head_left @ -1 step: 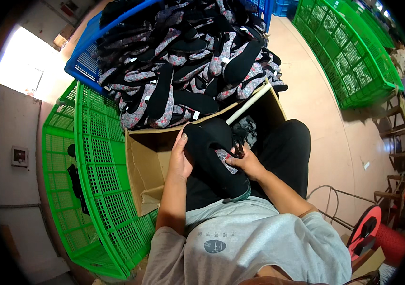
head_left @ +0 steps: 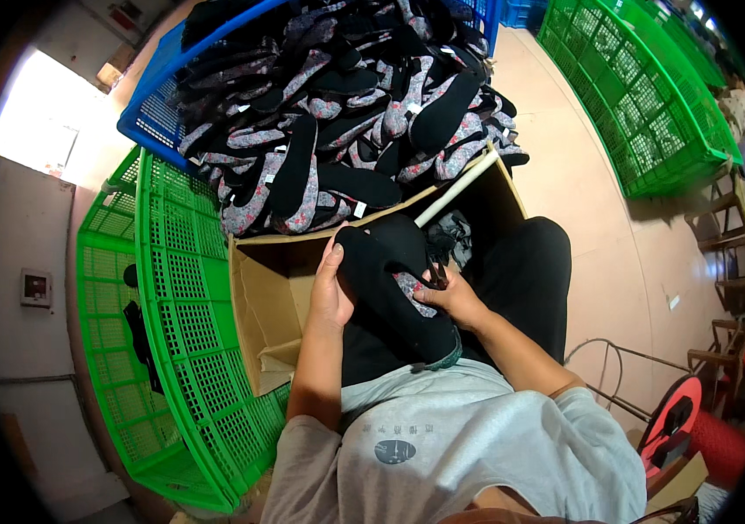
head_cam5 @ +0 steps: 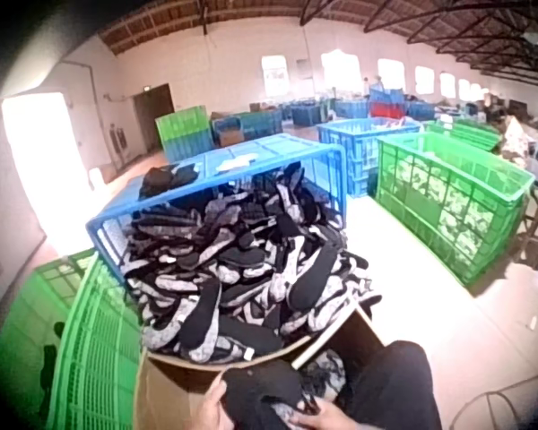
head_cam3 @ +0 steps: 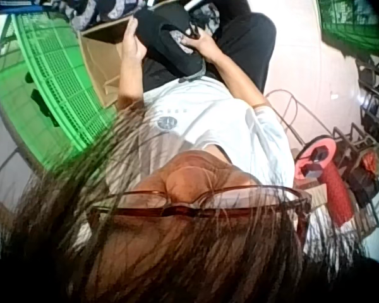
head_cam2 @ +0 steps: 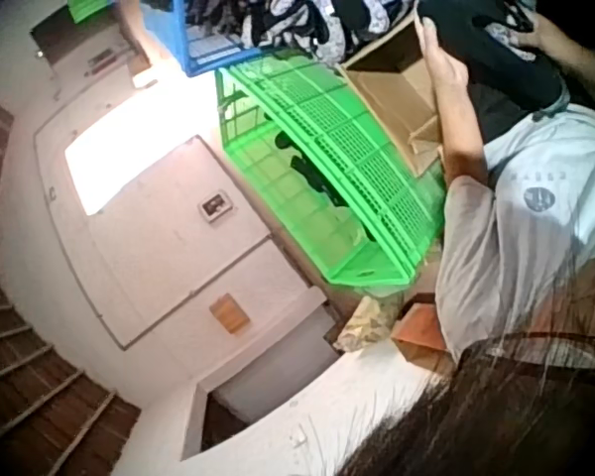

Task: The person sits on the floor and uses scissors to trim loose threads and excess fabric from the edges of slipper uppers. They handle each slipper one at a time, turning it over to access different sides, and place the finished items into a green crate.

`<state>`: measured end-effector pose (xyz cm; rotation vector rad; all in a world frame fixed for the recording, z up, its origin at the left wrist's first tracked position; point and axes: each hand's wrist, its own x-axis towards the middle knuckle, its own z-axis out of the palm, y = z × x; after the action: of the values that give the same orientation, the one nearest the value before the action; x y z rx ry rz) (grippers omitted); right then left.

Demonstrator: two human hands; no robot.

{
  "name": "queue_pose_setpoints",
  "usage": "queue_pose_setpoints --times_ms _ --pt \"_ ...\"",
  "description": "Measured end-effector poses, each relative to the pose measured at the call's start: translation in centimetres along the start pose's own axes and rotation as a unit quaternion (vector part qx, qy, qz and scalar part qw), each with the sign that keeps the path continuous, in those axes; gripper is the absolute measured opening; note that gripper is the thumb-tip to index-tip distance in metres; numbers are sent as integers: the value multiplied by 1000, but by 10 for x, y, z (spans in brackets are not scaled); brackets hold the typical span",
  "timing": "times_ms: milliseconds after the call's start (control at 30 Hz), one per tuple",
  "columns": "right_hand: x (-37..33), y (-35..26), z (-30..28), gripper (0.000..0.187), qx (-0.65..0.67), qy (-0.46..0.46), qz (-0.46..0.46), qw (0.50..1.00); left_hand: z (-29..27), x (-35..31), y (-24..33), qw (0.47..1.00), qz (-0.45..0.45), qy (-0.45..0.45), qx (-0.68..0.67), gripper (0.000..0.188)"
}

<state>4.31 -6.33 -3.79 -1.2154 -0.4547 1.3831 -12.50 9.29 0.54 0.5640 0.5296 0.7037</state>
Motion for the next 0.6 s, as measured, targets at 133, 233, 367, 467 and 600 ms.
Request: queue_pose_setpoints --times_ms 133,233,367,467,600 --pt "3 8 -6 26 8 -40 16 999 10 -3 -2 1000 -7 28 5 54" --pt "1 4 -2 22 23 -37 24 999 17 -4 -5 996 31 78 18 55" --pt "3 3 -3 14 24 1 -71 997 21 -3 -2 986 57 152 42 47" --pt "4 -12 -4 14 106 7 -115 988 3 4 -3 972 88 213 37 36" --pt "-7 -33 -9 21 123 -50 -95 987 -9 7 -3 960 99 261 26 29"
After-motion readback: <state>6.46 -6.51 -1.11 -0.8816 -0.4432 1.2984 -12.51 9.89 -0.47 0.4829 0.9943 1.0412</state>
